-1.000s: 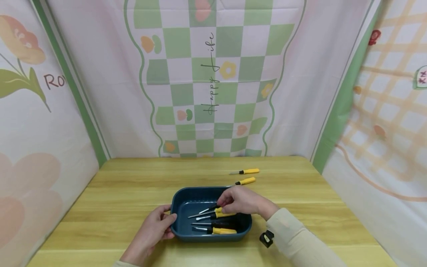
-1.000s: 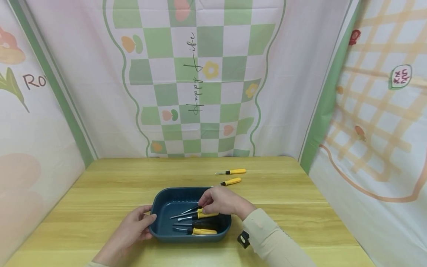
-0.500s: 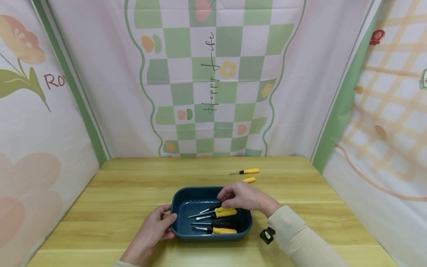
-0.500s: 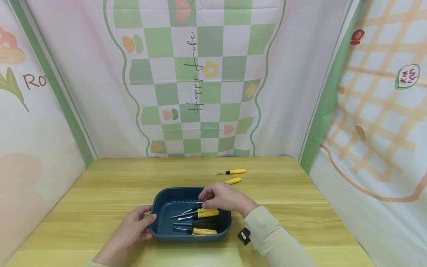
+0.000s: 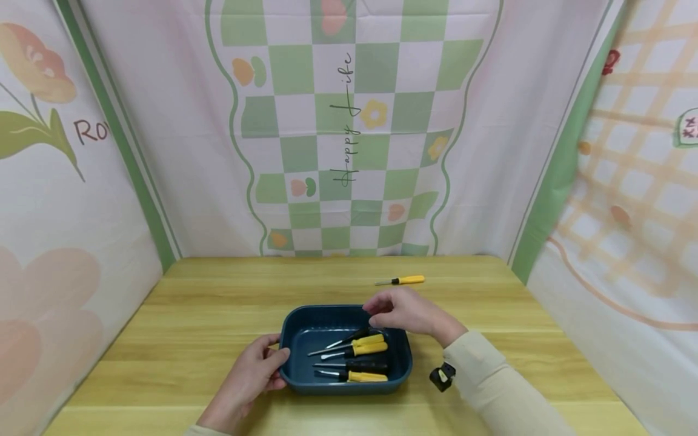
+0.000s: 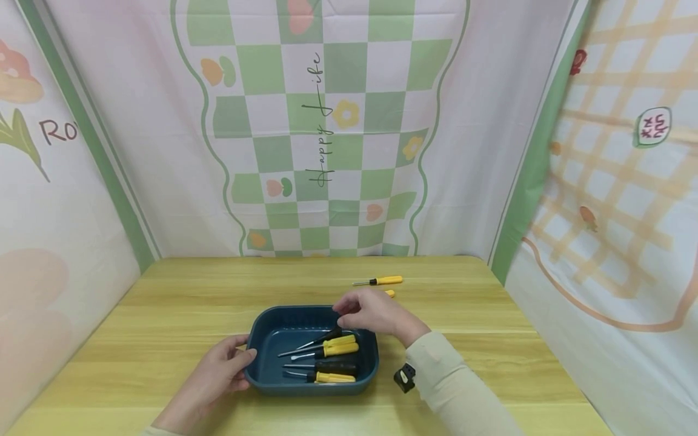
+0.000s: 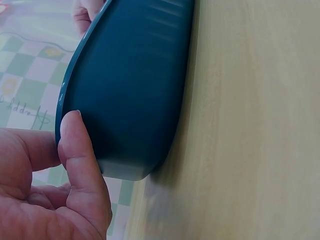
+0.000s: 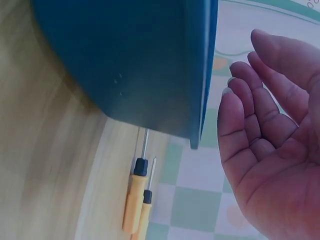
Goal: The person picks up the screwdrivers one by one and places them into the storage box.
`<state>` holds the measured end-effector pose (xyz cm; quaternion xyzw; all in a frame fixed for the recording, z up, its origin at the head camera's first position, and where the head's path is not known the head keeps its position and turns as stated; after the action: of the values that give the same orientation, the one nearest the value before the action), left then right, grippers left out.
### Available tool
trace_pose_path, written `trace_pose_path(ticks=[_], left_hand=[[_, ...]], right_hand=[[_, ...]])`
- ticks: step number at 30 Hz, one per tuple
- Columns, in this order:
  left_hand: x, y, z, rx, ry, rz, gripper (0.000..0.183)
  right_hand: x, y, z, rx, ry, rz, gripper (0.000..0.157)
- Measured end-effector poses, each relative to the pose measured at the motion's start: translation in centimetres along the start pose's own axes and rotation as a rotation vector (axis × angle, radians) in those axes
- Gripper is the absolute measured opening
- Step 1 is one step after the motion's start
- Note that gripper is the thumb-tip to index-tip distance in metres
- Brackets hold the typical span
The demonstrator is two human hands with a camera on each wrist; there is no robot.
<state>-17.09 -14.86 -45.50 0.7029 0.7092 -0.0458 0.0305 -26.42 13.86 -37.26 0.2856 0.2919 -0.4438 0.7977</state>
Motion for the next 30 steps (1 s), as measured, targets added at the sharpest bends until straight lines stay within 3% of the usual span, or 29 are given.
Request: trace_pose_path(ticks=[15,30], left_hand=[[-0.3,0.0,0.1,0.000,-0.010,0.018,0.048],[-0.4,-0.3,0.6,0.017,0.003,0.015,0.047]], right_hand=[[-2.4,0.0,-1.0,0.032,-0.041,-0.113,0.033],[-3.7,-1.1,-3.2,0.099,-0.085,-0.167,0.033]])
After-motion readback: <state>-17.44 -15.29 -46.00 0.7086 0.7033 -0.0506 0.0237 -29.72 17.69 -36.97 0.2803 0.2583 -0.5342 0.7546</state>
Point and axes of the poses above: each hand's wrist, its own y-axis away from the middle knuckle, its own x-axis out of the palm, z = x × y, the point moved 7 cm from there along -y, towards the middle knuckle, and after that the axes turned 15 degrees about x, right-handed, at the moved point
